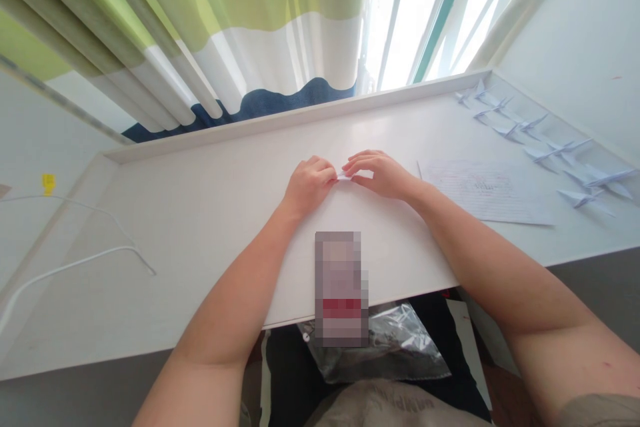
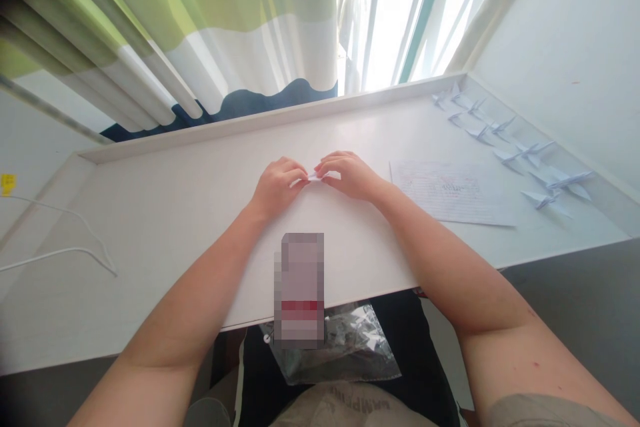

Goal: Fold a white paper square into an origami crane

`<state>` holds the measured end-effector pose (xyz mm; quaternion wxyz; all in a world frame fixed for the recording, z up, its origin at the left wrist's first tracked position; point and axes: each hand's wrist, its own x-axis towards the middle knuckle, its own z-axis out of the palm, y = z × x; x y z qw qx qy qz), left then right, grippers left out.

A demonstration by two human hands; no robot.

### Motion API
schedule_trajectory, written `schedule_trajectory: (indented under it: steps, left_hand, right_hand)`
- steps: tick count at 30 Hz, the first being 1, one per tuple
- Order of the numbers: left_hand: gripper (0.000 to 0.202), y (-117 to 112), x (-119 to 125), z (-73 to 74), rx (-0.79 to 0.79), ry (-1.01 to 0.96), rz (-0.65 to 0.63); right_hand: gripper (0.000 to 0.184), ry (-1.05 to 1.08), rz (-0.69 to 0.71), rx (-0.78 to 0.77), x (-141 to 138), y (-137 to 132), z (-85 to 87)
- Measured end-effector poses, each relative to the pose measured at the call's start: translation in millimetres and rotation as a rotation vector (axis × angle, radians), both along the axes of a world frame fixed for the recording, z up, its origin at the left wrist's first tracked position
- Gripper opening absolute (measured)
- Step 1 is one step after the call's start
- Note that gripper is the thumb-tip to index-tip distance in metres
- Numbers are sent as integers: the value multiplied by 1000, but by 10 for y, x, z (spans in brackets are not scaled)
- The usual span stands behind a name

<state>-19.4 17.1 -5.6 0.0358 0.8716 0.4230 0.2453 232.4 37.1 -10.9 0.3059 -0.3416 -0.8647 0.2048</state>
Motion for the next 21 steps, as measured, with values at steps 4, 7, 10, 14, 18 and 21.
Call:
schedule_trajectory:
  steps: [4,7,10,14,18,21]
  left_hand:
    - [24,-5,-13,31,-19,111,-46]
    - [26,-28,-48,59,-37,121,-89]
    - [23,-51,-83,80,-49,95,-139]
    - [23,-59,-88,86,-49,86,-159]
    - [28,-47,-64,75,-58,87,-179]
    - [24,-56,-51,69,-114,21,-159]
  right_hand:
    - [15,-111,5,-3,25,-69,-8]
    - [15,-145,-1,1,8,-113,7]
    - [14,-150,3,41,-27,-128,26]
    - [16,-153,6,88,-65,-145,47]
    - [18,-155,1,56,-85,-147,46]
    - [19,-132,-41,20,-104,-118,25]
